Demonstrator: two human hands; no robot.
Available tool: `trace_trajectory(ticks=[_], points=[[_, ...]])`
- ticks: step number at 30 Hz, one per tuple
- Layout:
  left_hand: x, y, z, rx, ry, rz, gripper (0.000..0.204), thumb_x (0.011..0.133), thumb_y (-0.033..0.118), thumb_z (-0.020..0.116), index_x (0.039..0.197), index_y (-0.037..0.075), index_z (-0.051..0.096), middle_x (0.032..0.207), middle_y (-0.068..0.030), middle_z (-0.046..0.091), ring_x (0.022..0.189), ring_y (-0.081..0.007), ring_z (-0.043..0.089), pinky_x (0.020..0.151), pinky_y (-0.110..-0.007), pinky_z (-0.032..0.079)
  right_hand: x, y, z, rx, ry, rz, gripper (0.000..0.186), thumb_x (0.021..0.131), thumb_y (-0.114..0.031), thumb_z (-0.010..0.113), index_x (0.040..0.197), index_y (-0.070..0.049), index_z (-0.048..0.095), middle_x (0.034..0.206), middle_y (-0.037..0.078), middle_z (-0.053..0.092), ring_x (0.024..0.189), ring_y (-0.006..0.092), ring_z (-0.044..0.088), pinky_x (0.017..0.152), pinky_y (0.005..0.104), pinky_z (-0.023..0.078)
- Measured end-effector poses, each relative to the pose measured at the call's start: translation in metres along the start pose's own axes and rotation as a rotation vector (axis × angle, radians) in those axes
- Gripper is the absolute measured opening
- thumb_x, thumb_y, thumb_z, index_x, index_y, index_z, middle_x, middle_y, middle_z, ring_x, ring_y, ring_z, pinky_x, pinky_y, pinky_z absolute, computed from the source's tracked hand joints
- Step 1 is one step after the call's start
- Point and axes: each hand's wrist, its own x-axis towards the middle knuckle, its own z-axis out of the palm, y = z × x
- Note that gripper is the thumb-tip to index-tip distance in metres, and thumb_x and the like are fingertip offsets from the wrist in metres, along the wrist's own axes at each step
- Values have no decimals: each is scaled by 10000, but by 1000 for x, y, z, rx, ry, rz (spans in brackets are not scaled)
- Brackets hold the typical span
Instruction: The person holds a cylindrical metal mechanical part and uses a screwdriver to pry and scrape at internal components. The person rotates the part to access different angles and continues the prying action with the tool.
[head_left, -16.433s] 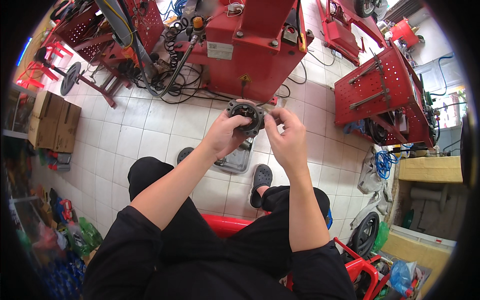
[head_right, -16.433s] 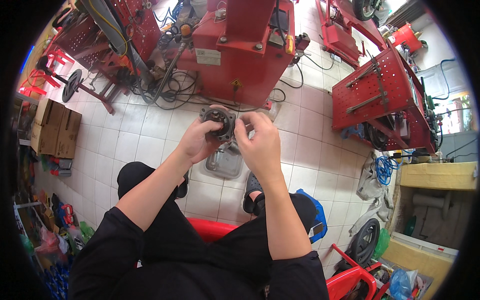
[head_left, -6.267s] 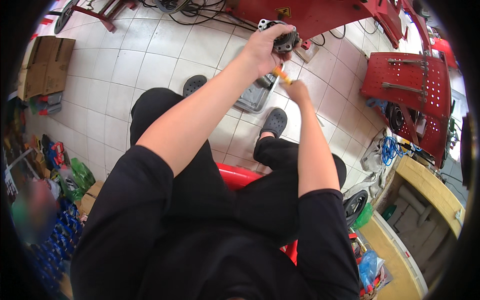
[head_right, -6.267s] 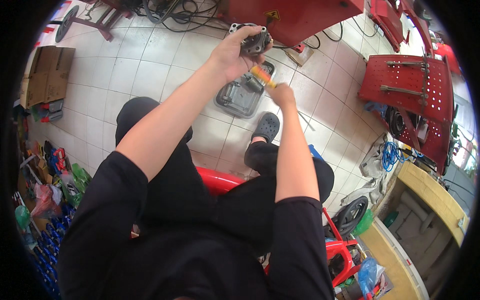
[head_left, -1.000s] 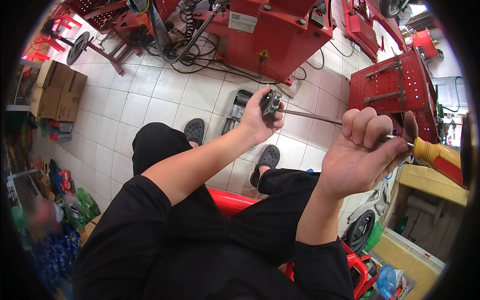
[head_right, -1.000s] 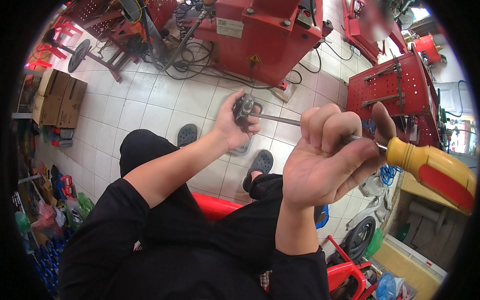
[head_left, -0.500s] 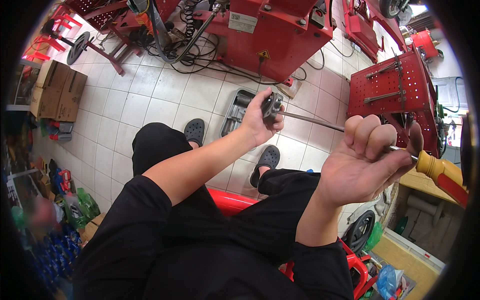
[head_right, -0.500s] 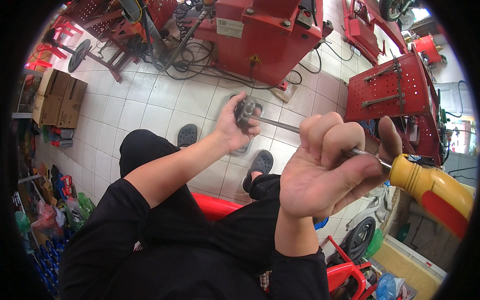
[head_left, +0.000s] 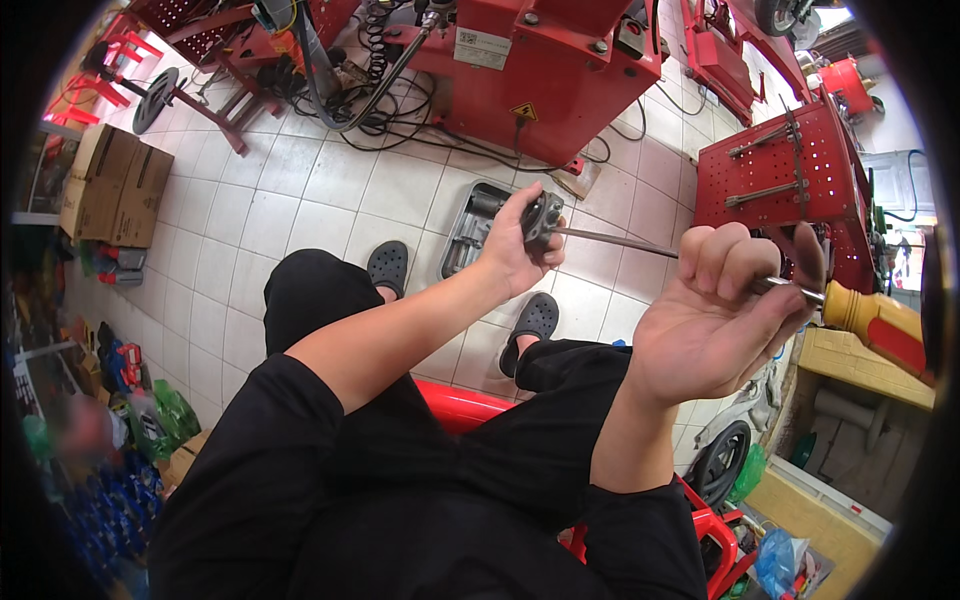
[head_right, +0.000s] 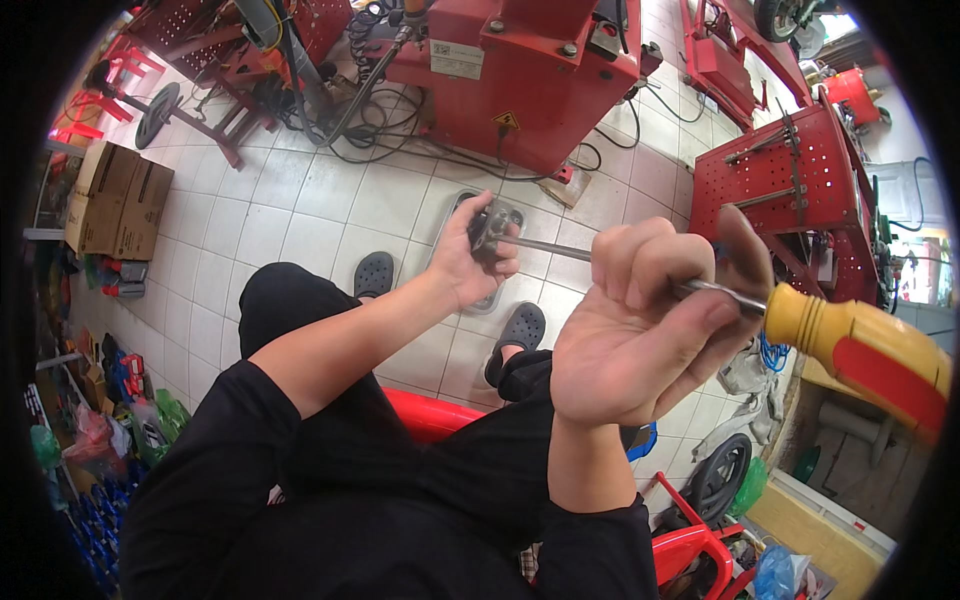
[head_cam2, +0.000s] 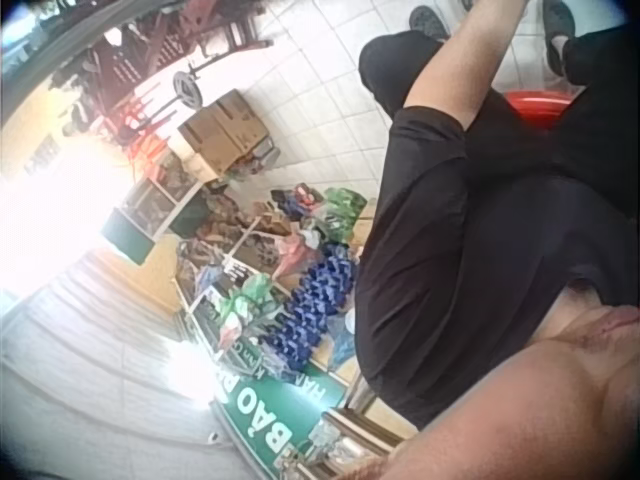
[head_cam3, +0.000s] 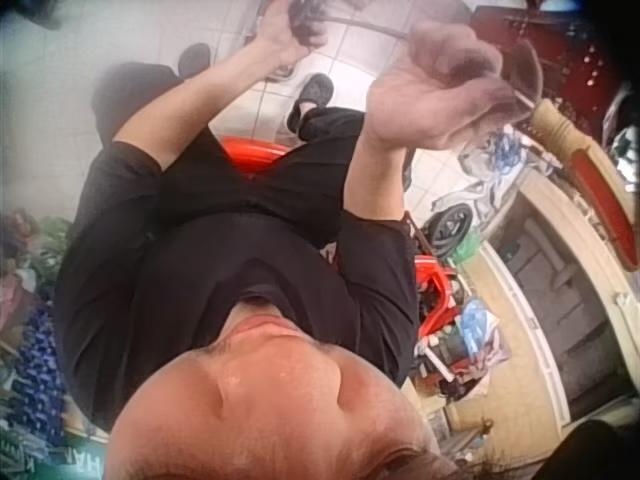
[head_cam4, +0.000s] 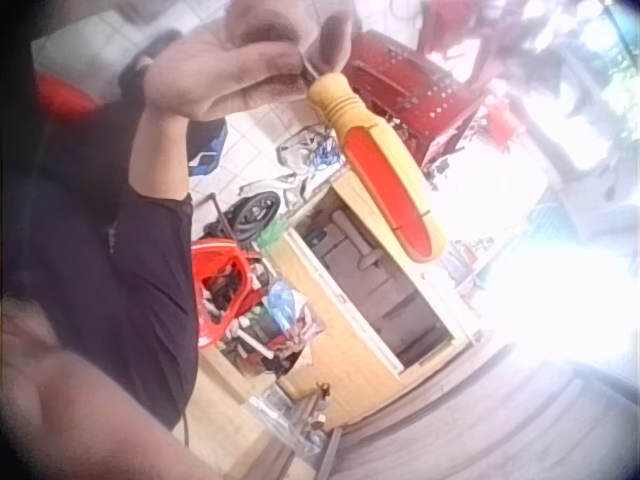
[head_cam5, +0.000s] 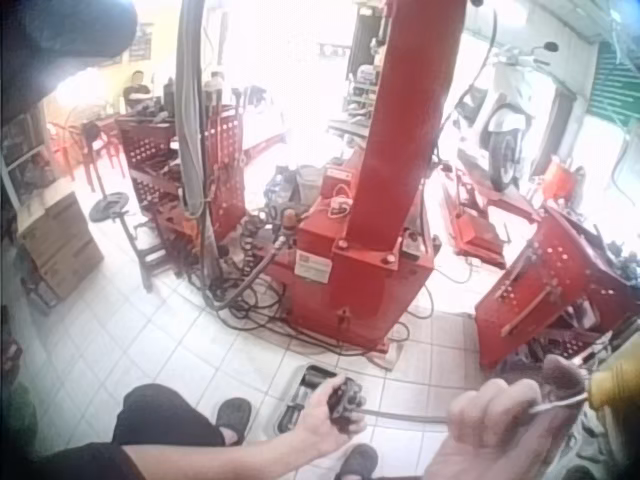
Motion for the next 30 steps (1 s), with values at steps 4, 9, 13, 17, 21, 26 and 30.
trace_trajectory(ticks=[4,9,13,17,21,26,30], points=[[3,4,-2,-60,49,25,364,823,436,576,747,81,544,662,-14,526,499,-116,464,458,-266,312,2,-1,3,-180,-40,4,372,995,-215,284,1220,71,361,850,133,584,756,192,563,677,314,463],[8,13,-5,-98,55,36,405,818,447,577,755,48,548,623,-12,500,496,-122,459,454,-265,306,4,0,-2,-256,-98,102,246,949,-95,437,1080,104,498,954,198,619,882,232,624,779,330,507],[6,11,-2,-73,107,37,427,817,449,580,759,27,548,603,-9,485,494,-125,457,451,-266,305,-2,-2,-7,-334,-36,67,163,894,-43,557,992,87,555,881,139,628,812,163,622,725,251,508],[6,8,-1,-54,101,46,435,815,453,584,764,22,551,594,-8,476,491,-125,459,450,-265,305,-4,0,-6,-469,13,14,162,879,-47,588,990,67,561,794,61,583,667,83,554,612,186,446],[6,12,-3,-78,78,40,428,814,456,585,762,33,542,591,-2,472,490,-122,456,450,-261,301,0,-7,-5,-379,-88,208,179,905,-71,546,1014,70,549,798,58,565,643,76,540,570,178,433],[8,14,-3,-83,51,47,416,811,460,587,763,51,530,600,4,471,495,-115,447,453,-256,296,1,-5,1,-412,-145,231,252,939,-153,503,1043,76,526,771,80,558,591,96,525,548,225,478],[8,13,-3,-71,72,42,419,811,463,585,763,50,532,617,-2,476,498,-114,444,456,-256,298,-3,-2,-3,-433,-114,202,204,884,-44,573,1044,73,525,840,75,575,653,82,559,590,202,469]])
